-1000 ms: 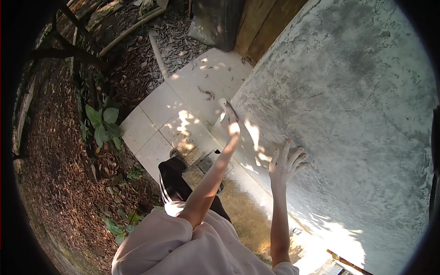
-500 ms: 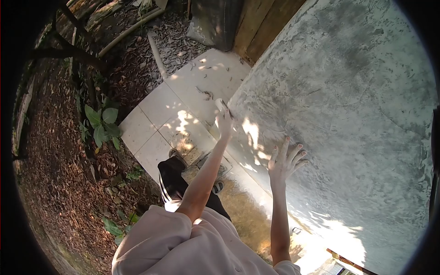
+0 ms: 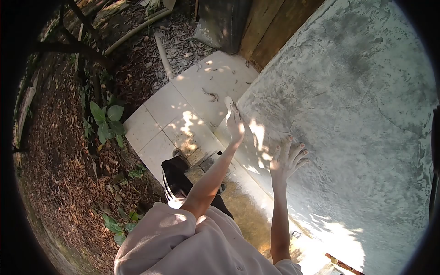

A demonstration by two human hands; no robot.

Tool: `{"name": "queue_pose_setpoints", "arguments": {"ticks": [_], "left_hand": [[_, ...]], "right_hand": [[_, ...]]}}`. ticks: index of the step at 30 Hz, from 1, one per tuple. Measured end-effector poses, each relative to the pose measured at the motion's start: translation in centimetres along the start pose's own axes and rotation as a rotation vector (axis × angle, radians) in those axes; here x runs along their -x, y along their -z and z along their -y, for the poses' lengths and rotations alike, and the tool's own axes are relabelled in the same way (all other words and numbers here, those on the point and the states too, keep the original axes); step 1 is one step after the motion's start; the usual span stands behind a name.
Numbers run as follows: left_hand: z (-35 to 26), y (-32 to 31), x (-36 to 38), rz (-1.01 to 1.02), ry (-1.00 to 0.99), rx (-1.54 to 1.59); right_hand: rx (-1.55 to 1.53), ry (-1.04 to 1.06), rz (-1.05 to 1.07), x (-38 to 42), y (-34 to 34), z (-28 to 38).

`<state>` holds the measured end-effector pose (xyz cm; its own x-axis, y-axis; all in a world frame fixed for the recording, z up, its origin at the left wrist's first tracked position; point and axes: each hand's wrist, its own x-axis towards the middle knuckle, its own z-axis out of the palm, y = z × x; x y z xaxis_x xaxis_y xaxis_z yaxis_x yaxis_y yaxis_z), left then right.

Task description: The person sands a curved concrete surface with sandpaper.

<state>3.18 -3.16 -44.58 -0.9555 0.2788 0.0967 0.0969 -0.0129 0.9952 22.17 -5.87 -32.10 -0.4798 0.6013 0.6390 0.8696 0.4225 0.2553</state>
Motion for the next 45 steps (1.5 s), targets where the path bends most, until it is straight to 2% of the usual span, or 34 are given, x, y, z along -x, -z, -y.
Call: {"name": "queue_pose_setpoints", "arguments": {"ticks": [2,4,5,7,9,12,16,19,20,21,23,24,25,26,28,29,31,34,35,36,37,38,40,42,44,45], "left_hand": [[-0.7,0.7,-0.3,0.008,0.010,0.026],[-5.4,2.5,-0.9,0.212,0.367,0.044],[-6.3,2.5,-1.0,0.210,0.360,0.048],[-7.9,2.0,0.1,0.293,0.219,-0.284],[-9.6,1.6,1.1,0.019,-0.236,-0.108],[-7.5,0.8,0.8,-0.021,-0.175,-0.182],[-5.2,1.0,0.3,0.004,0.133,-0.092],[-2.3,0.3,-0.5,-0.013,0.286,0.015],[0.3,-0.6,-0.7,-0.074,0.121,0.010],[-0.4,-0.7,-0.9,-0.080,0.113,0.019],[-3.5,-0.1,-0.4,0.052,0.146,-0.012],[-5.9,0.5,0.0,0.118,0.164,-0.028],[-12.0,2.2,0.7,0.134,0.008,-0.324],[-14.9,2.9,0.7,0.229,0.102,-0.392],[-15.3,3.1,1.0,0.327,0.195,-0.461],[-13.3,2.6,1.1,0.247,0.049,-0.397],[-9.4,1.6,1.4,0.169,-0.105,-0.324],[-5.2,0.9,1.7,0.087,0.100,0.127],[-3.2,0.1,1.3,0.141,0.105,0.034],[-4.8,0.5,0.7,0.195,0.105,-0.059],[-6.4,1.0,0.7,0.345,0.244,-0.291],[-10.6,1.7,1.1,0.352,0.235,-0.290],[-18.0,1.4,2.7,0.146,-0.176,0.197],[-22.9,0.6,3.2,0.320,-0.426,0.326],[-27.6,0.5,3.8,0.417,-0.735,0.145],[-28.6,0.2,4.4,0.419,-0.742,0.150]], "right_hand": [[-0.017,0.000,0.028,-0.2,0.3,0.0],[-0.041,-0.004,0.037,-0.1,0.7,0.0],[-0.063,-0.006,0.049,-0.3,0.7,0.0],[-0.082,-0.015,0.071,-0.6,1.5,0.1],[-0.095,-0.030,0.088,-0.5,2.0,0.1],[-0.141,-0.031,0.107,-0.8,2.3,-0.1],[-0.206,-0.054,0.165,-0.9,3.2,0.0],[-0.224,-0.076,0.188,-1.2,3.8,0.3],[-0.215,-0.079,0.185,-1.3,4.0,0.3],[-0.217,-0.077,0.171,-1.4,4.2,0.3],[-0.231,-0.075,0.174,-1.4,4.6,0.3],[-0.231,-0.077,0.166,-1.8,4.8,0.3],[-0.242,-0.087,0.151,-2.1,5.2,0.3],[-0.254,-0.099,0.143,-2.0,5.8,0.3],[-0.258,-0.116,0.123,-2.2,6.6,0.2],[-0.264,-0.126,0.091,-2.8,6.8,0.0],[-0.290,-0.152,0.041,-3.6,7.7,-0.5],[-0.319,-0.182,-0.024,-4.3,8.9,-1.4],[-0.322,-0.183,-0.043,-4.6,9.3,-1.8],[-0.316,-0.191,-0.054,-5.0,9.6,-2.2],[-0.324,-0.176,-0.059,-5.2,9.8,-2.6],[-0.332,-0.161,-0.062,-5.4,10.0,-3.0],[-0.312,-0.145,-0.087,-6.1,10.3,-3.8],[-0.286,-0.127,-0.099,-6.7,10.9,-4.6],[-0.361,-0.130,-0.166,-7.8,11.8,-5.1],[-0.359,-0.133,-0.174,-8.5,12.5,-5.4]]}}
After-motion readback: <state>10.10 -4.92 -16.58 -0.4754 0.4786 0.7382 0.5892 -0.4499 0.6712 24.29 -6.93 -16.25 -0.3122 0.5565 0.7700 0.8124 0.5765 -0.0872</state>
